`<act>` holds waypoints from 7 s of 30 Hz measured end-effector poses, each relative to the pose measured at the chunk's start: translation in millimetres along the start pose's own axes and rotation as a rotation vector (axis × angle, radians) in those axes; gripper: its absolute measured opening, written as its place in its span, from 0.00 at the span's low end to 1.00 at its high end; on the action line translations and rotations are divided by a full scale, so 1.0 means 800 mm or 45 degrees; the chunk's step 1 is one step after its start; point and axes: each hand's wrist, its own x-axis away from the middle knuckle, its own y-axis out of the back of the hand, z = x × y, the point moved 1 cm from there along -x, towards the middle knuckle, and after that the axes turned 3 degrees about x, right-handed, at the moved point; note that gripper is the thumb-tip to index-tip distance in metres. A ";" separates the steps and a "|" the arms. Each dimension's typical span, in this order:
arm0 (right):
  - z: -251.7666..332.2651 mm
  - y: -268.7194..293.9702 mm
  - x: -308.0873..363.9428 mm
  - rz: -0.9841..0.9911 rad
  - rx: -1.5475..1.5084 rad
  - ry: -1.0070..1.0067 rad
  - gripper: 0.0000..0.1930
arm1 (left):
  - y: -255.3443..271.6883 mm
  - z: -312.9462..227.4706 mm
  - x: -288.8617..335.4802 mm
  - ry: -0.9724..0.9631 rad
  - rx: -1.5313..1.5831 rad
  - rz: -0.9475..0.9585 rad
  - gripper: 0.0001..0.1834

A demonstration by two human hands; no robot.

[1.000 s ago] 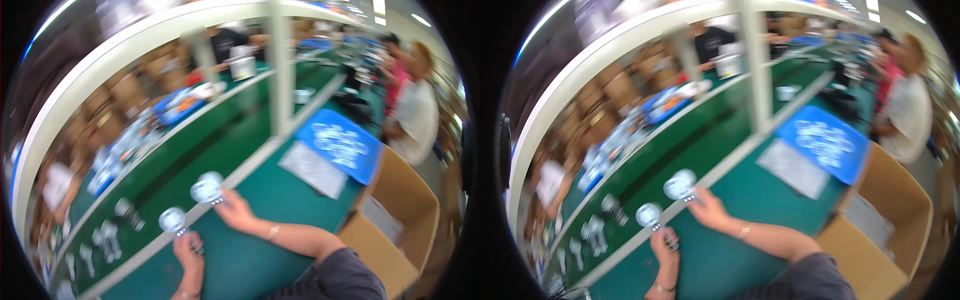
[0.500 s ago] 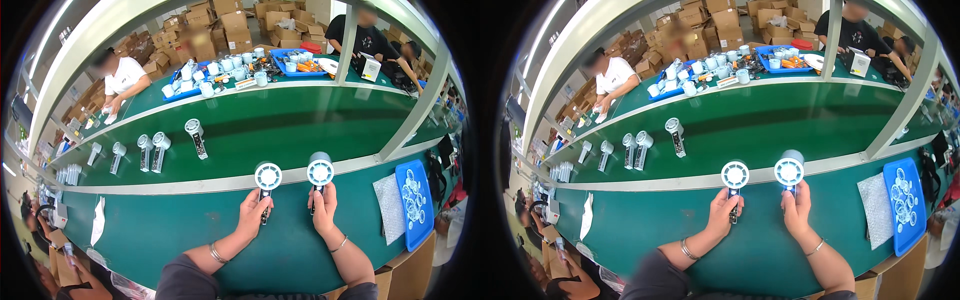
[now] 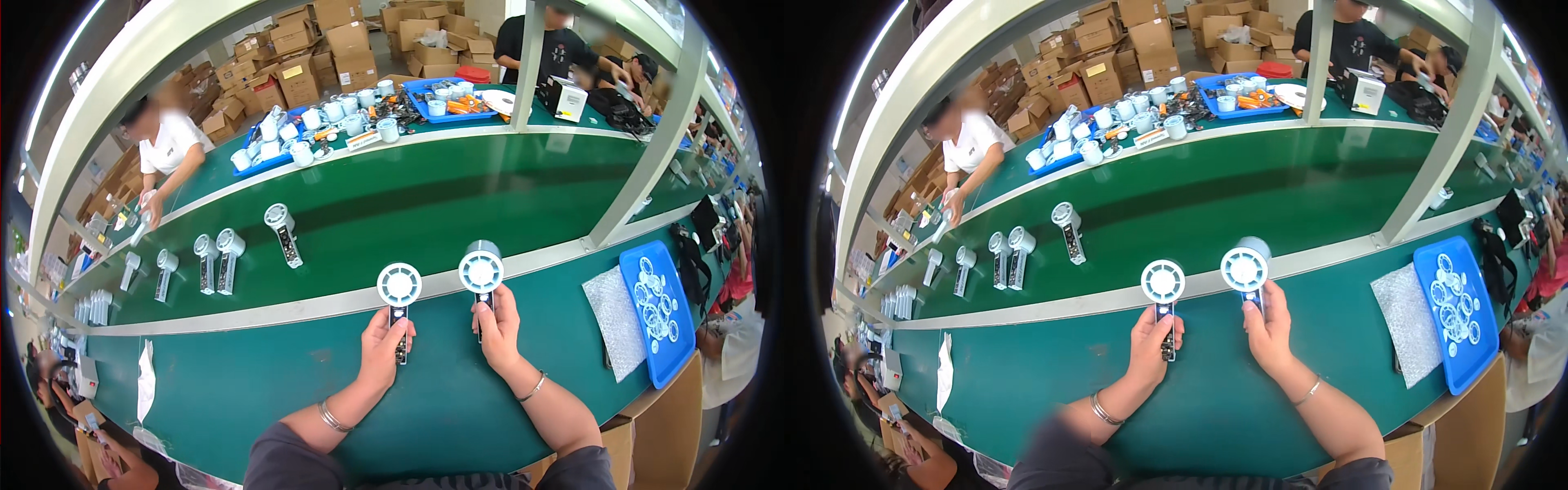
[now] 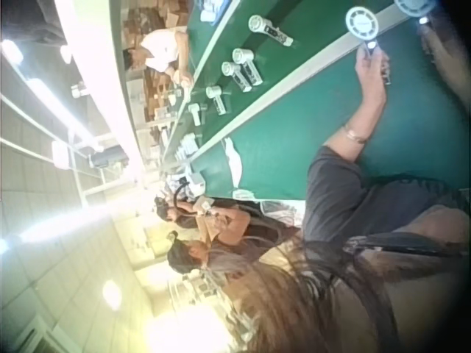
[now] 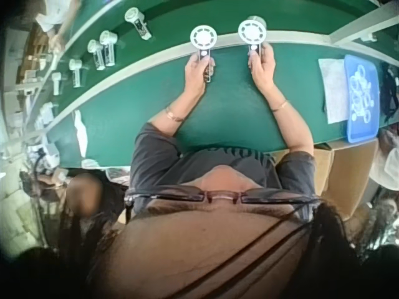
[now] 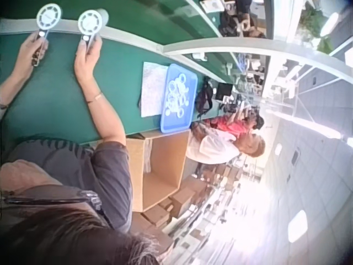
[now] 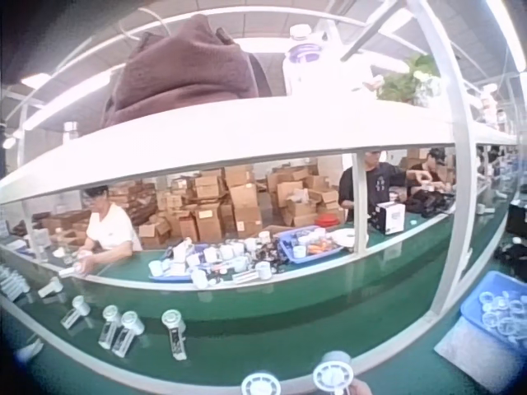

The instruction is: The person assembles small handheld devices on a green factory workbench. They pick up a device body and a circular white component, align them, and press them together. The person repeats this process for multiple units, occasionally placing the assembled devices on the table or into a cardboard box.

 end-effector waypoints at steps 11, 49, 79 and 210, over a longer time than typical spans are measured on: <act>-0.002 0.002 -0.003 -0.011 -0.007 -0.039 0.20 | -0.001 0.002 -0.003 0.007 0.012 -0.002 0.14; 0.163 0.122 0.101 0.794 0.732 -0.611 0.21 | 0.054 -0.095 0.098 0.015 -0.728 0.233 0.24; 0.311 0.106 0.141 0.022 -0.389 1.548 0.19 | 0.019 -0.198 0.177 -0.306 0.395 -0.083 0.25; 0.225 0.037 -0.019 -0.082 -0.119 0.397 0.19 | -0.130 -0.149 0.046 -0.705 0.134 0.110 0.19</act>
